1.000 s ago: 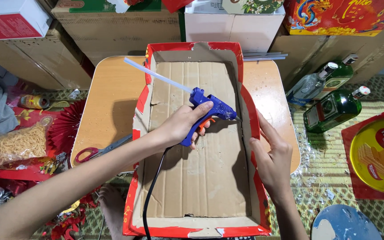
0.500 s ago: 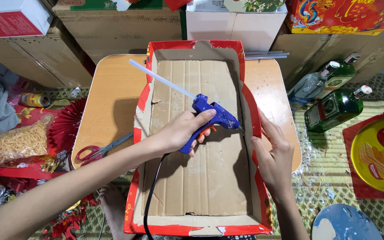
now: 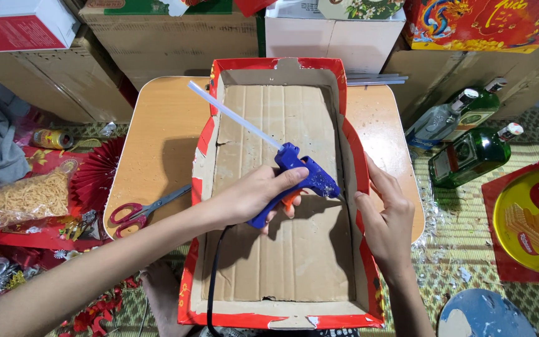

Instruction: Assembling a cardboard tray or box using a hot glue gun and scissors

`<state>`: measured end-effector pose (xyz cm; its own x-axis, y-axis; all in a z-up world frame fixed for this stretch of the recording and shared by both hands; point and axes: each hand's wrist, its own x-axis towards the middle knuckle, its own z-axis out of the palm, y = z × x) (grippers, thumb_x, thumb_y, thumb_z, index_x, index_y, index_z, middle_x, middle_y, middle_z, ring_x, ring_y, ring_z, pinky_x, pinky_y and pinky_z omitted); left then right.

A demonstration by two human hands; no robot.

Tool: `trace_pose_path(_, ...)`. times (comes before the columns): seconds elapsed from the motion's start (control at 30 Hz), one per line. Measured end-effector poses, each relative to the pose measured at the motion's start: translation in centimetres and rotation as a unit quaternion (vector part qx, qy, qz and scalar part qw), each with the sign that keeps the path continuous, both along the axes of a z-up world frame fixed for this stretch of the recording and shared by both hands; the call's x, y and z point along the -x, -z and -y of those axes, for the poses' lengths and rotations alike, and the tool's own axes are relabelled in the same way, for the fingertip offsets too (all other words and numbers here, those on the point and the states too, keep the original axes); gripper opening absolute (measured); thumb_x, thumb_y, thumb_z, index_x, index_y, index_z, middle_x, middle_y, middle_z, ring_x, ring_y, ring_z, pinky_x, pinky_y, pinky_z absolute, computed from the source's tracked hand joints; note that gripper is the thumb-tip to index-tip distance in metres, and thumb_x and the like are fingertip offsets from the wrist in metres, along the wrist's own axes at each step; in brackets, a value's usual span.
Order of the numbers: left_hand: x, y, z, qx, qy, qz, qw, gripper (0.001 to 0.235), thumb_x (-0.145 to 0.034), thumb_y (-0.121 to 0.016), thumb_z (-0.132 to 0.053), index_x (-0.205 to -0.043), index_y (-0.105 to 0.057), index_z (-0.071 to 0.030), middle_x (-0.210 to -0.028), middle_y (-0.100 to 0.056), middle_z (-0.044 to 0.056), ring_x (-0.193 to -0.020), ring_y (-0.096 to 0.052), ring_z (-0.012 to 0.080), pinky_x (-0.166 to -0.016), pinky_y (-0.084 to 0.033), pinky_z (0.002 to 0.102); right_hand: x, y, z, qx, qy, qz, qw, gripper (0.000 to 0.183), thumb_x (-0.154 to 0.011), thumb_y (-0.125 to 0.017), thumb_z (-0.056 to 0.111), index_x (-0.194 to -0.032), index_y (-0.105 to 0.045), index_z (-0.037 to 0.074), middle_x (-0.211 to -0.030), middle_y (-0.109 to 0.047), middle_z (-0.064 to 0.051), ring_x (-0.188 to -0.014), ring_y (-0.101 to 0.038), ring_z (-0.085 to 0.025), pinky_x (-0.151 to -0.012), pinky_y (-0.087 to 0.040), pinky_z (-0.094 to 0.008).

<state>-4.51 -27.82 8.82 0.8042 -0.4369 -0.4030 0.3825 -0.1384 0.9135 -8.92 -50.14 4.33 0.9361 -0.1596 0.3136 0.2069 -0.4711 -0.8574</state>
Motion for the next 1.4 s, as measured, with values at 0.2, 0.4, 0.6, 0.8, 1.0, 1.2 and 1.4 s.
trace_pose_path(0.2,0.6,-5.0,-2.4,0.005,-0.058,0.030,0.998,0.063,-0.084,-0.066,-0.056,-0.092,-0.063,0.006,-0.071,-0.068,0.022,-0.039,-0.053,0.0149,-0.028,-0.052,0.034,-0.1,0.5,0.2,0.000,-0.002,0.010,1.000,0.060,-0.085,-0.057,0.005,-0.145,-0.062,0.012,-0.129,-0.065,-0.026,-0.123,-0.060,-0.049,-0.106,-0.045,-0.061)
trace_pose_path(0.4,0.8,-9.9,-9.1,-0.032,-0.117,0.133,0.984,0.052,-0.096,-0.054,-0.038,-0.115,-0.071,0.007,-0.090,-0.072,0.012,-0.049,-0.055,0.0103,-0.046,-0.049,0.024,0.0,-0.1,0.2,0.051,-0.012,0.015,0.998,0.063,-0.080,-0.058,-0.001,-0.142,-0.059,0.001,-0.134,-0.067,-0.020,-0.114,-0.067,-0.030,-0.096,-0.053,-0.038)
trace_pose_path(0.6,1.8,-11.9,-15.1,-0.095,-0.226,0.229,0.942,0.044,-0.100,-0.037,-0.018,-0.134,-0.050,0.005,-0.128,-0.064,0.012,-0.075,-0.055,0.0178,-0.071,-0.054,0.035,0.1,0.0,0.0,0.030,-0.017,0.013,0.999,0.062,-0.081,-0.057,-0.004,-0.143,-0.058,0.001,-0.134,-0.067,-0.018,-0.112,-0.067,-0.028,-0.098,-0.051,-0.035)
trace_pose_path(0.8,0.8,-9.3,-18.9,-0.382,-0.243,0.349,0.820,0.053,-0.106,-0.057,-0.029,-0.149,-0.048,0.002,-0.097,-0.063,0.014,-0.073,-0.059,0.0227,-0.067,-0.042,0.037,0.0,0.4,0.1,0.034,-0.009,0.006,0.999,0.063,-0.081,-0.058,-0.004,-0.143,-0.058,0.001,-0.132,-0.068,-0.018,-0.111,-0.067,-0.027,-0.094,-0.051,-0.034)
trace_pose_path(1.0,-3.4,-2.3,-21.6,-0.503,-0.212,0.387,0.743,0.050,-0.083,-0.075,-0.006,-0.130,-0.061,0.003,-0.124,-0.049,0.020,-0.092,-0.061,0.0316,-0.079,-0.055,0.043,0.0,0.5,0.0,0.043,-0.005,0.011,0.999,0.063,-0.081,-0.057,-0.005,-0.144,-0.058,0.000,-0.131,-0.068,-0.019,-0.108,-0.067,-0.027,-0.093,-0.053,-0.034)
trace_pose_path(1.2,-6.8,5.4,-23.7,-0.545,-0.148,0.417,0.712,0.048,-0.077,-0.084,-0.020,-0.122,-0.072,-0.010,-0.119,-0.058,0.010,-0.084,-0.066,0.0292,-0.078,-0.053,0.043,-0.3,1.0,0.3,0.059,-0.006,0.008,0.998,0.065,-0.080,-0.058,-0.004,-0.145,-0.058,0.001,-0.132,-0.068,-0.021,-0.108,-0.068,-0.030,-0.092,-0.055,-0.037)
trace_pose_path(1.4,-8.8,9.1,-22.5,-0.573,-0.122,0.344,0.734,0.047,-0.078,-0.082,-0.018,-0.122,-0.070,-0.008,-0.115,-0.059,0.011,-0.089,-0.068,0.0314,-0.084,-0.058,0.048,-0.2,0.9,0.1,0.058,-0.003,0.009,0.998,0.063,-0.081,-0.058,-0.005,-0.144,-0.058,-0.001,-0.136,-0.066,-0.022,-0.112,-0.067,-0.031,-0.096,-0.054,-0.039)
